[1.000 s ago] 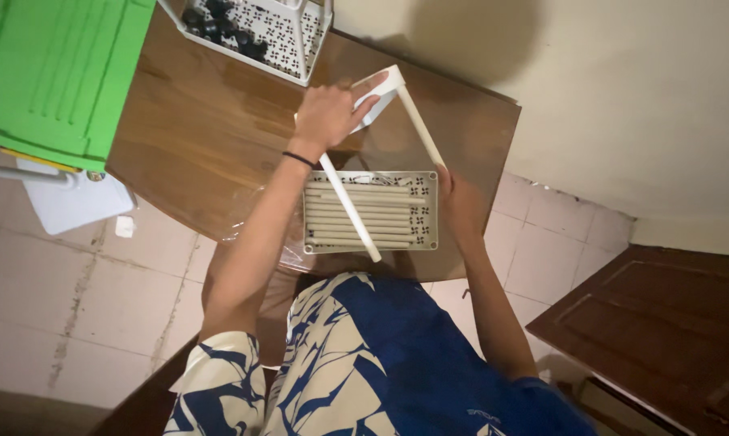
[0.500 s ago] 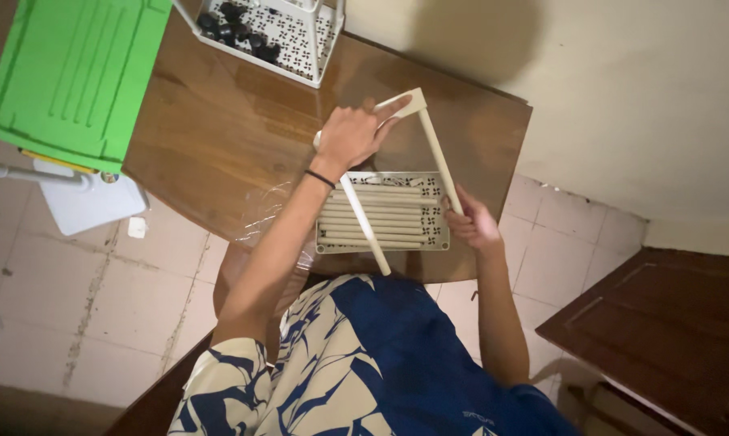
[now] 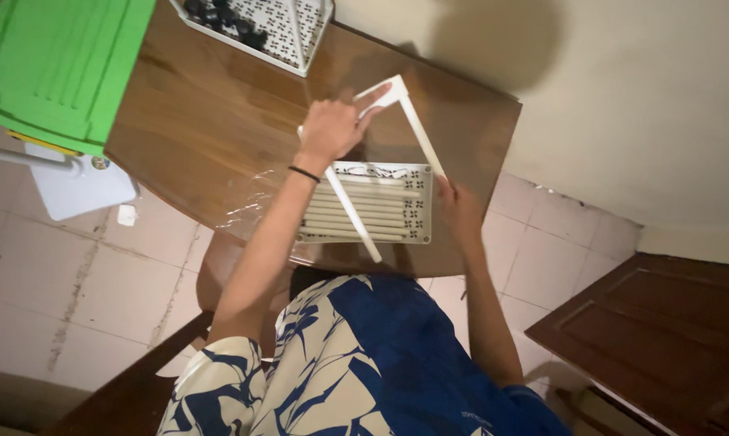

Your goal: The person assembles a white plastic storage rack by inserting cylindrical rods into perforated trays. They repeatedly connect and disconnect components, repositioning trays and rods on a wooden table.

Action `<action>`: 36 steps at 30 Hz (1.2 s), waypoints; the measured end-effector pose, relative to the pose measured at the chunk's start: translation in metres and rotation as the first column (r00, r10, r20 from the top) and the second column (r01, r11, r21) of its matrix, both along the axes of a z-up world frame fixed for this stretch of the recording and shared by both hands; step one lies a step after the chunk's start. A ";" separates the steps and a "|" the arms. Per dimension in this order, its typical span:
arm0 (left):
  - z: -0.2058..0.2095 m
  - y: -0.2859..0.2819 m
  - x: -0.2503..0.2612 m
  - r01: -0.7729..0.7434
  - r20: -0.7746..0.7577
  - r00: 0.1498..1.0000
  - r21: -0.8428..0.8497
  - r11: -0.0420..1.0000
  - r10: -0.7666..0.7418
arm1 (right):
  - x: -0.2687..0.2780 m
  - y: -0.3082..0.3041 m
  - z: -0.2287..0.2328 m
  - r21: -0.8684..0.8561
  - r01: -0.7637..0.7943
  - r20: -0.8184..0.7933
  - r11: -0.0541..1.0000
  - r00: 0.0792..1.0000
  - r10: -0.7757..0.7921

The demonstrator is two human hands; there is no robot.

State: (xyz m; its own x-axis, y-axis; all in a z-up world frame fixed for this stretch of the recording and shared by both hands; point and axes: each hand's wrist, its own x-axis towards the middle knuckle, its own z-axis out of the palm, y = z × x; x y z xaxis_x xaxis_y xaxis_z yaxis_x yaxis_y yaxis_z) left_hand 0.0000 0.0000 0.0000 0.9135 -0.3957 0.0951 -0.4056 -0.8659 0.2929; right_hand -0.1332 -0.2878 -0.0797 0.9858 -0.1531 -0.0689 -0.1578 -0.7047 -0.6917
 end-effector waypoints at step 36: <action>-0.005 0.016 0.026 -0.156 0.022 0.988 0.041 0.987 0.155 | 0.005 -0.059 -0.004 0.290 -0.024 -0.173 0.957 0.982 0.077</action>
